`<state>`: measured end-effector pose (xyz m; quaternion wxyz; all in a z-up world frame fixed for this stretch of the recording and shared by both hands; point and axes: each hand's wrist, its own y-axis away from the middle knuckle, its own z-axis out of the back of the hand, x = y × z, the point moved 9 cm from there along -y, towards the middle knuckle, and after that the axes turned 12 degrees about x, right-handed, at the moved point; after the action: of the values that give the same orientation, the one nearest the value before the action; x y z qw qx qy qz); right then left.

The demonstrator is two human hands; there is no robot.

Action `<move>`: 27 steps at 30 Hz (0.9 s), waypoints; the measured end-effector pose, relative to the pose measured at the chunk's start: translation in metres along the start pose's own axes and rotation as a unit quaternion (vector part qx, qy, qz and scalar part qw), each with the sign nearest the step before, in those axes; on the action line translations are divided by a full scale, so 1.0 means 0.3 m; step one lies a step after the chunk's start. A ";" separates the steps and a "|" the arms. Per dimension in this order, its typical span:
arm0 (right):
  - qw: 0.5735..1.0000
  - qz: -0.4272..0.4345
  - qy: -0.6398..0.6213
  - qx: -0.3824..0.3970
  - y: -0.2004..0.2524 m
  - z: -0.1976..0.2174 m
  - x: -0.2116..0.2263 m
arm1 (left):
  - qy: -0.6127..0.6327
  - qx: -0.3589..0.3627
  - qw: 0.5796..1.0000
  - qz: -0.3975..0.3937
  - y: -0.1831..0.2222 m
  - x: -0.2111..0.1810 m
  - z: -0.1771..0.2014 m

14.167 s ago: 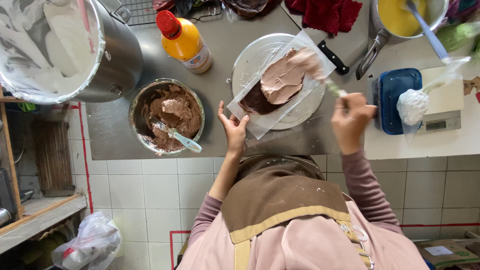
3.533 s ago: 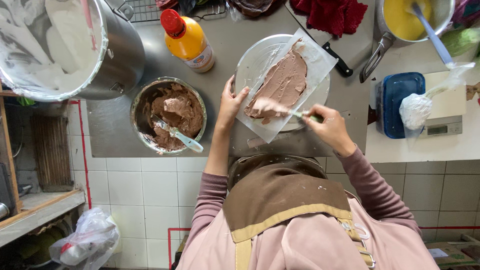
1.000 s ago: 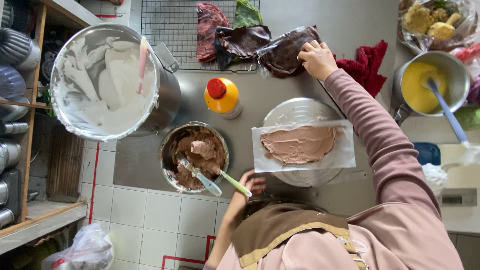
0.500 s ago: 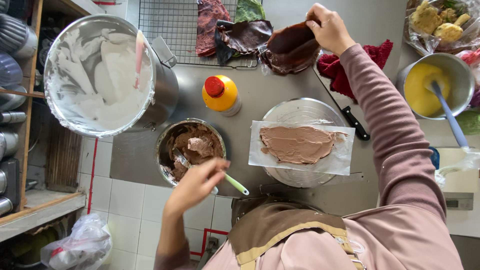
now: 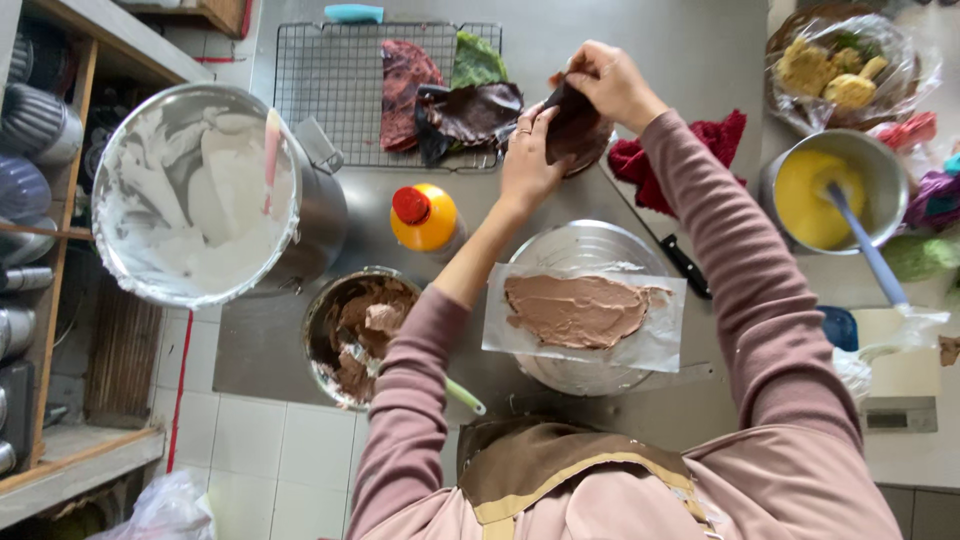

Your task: The person mixes chocolate syrup into whipped cream by hand in a bowl, then places a chocolate cake layer onto parchment paper and spreads the prepared chocolate cream over it using a small spatula.

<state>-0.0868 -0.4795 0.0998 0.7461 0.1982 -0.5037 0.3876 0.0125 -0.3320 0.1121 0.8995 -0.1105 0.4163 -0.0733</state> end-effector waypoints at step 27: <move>0.947 0.201 0.239 0.076 0.206 -0.144 0.407 | 0.855 0.048 0.507 0.100 -0.153 0.298 -0.288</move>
<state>-0.0856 -0.3652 0.1867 0.7341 0.0506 -0.3087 0.6026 0.0019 -0.4081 0.0041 0.1131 0.0919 0.9874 -0.0618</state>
